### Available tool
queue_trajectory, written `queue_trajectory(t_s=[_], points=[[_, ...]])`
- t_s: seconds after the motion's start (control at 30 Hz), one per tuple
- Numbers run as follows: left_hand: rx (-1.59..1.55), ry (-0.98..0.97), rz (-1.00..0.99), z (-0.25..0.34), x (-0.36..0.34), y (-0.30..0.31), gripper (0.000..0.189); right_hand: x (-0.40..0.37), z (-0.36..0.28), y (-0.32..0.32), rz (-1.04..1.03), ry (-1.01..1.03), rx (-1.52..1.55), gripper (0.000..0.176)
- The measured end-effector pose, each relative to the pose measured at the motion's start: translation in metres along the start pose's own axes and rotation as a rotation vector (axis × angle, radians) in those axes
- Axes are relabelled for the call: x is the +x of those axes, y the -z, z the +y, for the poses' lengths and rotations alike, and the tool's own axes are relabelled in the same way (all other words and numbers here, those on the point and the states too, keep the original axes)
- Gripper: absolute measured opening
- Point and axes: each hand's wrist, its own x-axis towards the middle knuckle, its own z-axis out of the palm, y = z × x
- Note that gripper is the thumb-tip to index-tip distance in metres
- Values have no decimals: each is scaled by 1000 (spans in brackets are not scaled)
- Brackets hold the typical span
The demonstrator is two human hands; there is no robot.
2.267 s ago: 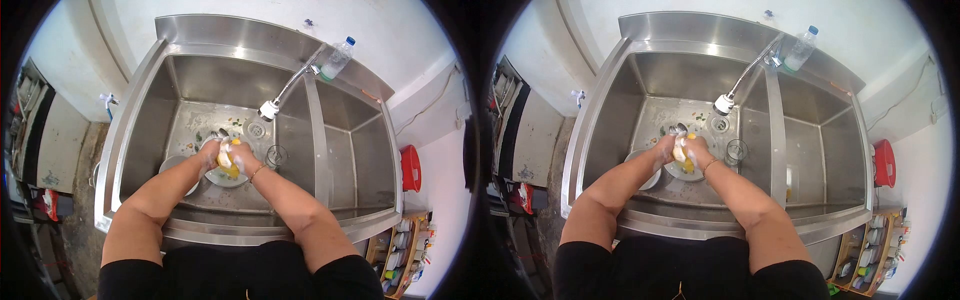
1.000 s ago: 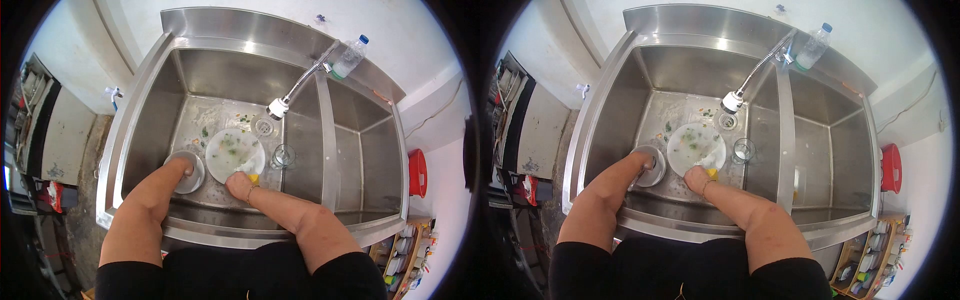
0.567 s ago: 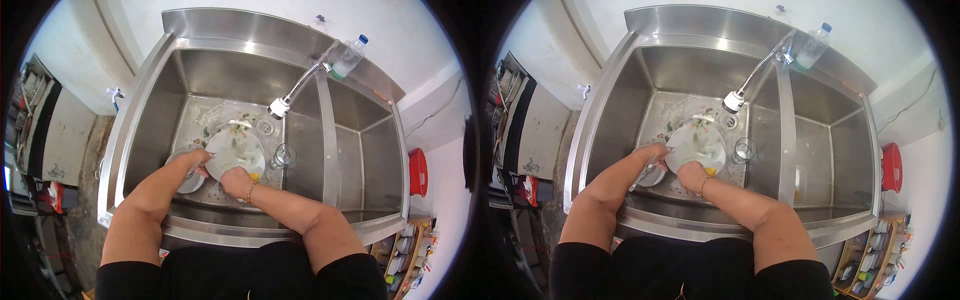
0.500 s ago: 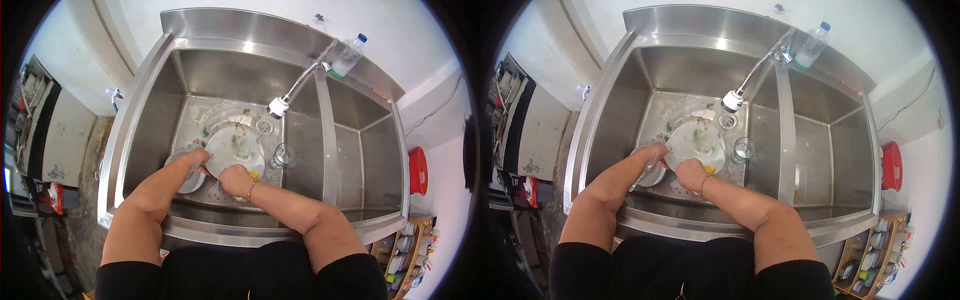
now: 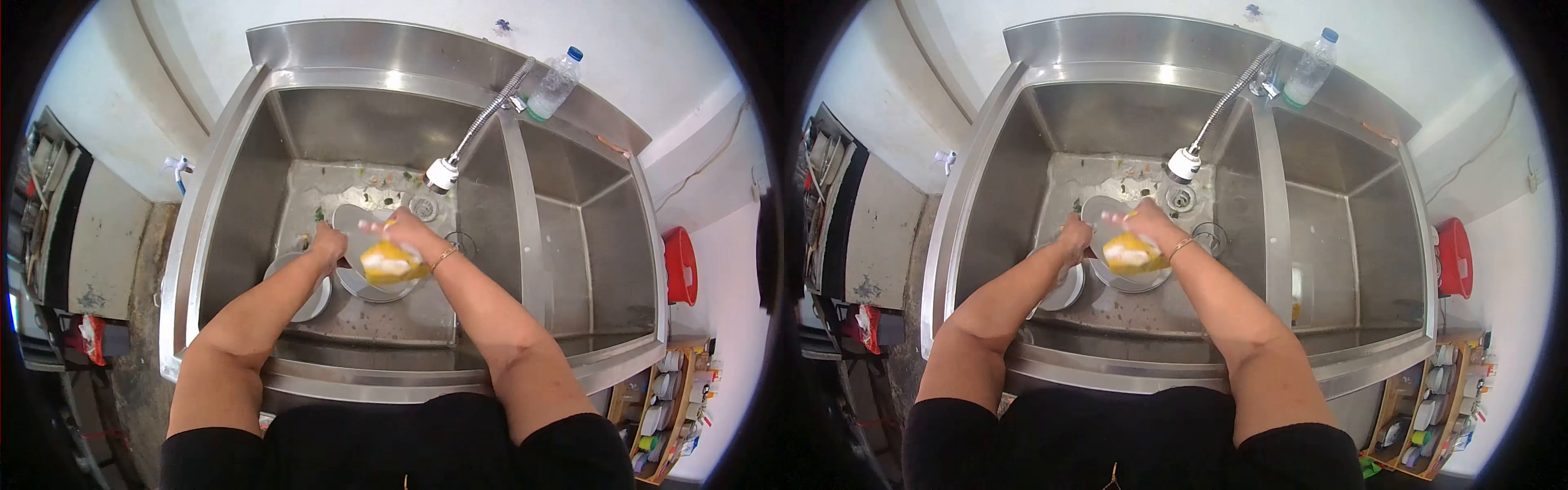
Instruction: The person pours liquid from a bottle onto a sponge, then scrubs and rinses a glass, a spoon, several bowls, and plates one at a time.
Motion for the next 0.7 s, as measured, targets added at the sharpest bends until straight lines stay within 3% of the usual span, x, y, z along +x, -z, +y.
queue_trajectory(t_s=[0.03,0.07,0.1,0.17,0.23,0.27,0.37,0.43,0.5,0.57,0.63,0.7], points=[[53,-50,34,7,-10,-2,35,-3,-11,6,58,-207,299,62],[107,-97,63,13,-20,-4,35,-20,-14,6,204,-278,675,50],[159,-130,81,19,-30,-5,34,-16,-5,-6,208,-276,677,50],[244,-197,106,25,-41,-7,33,12,27,-42,452,-216,174,63],[315,-280,128,19,-40,-6,32,-13,1,-74,352,-81,121,43],[380,-362,149,16,-37,-8,31,-37,-28,-74,438,-59,152,37],[230,-311,173,8,-16,-1,30,-29,-32,-72,492,-4,193,29],[138,-304,163,16,-14,5,31,-38,-41,-62,386,-25,251,27],[48,-279,149,16,-17,6,32,-49,-34,-64,260,201,277,24],[89,-328,132,22,-24,9,36,-52,-27,-55,159,211,133,20],[67,-312,87,26,-28,8,31,-54,-24,-50,529,252,-131,29],[47,-304,34,30,-27,2,28,-38,-18,-52,577,184,-59,39]])
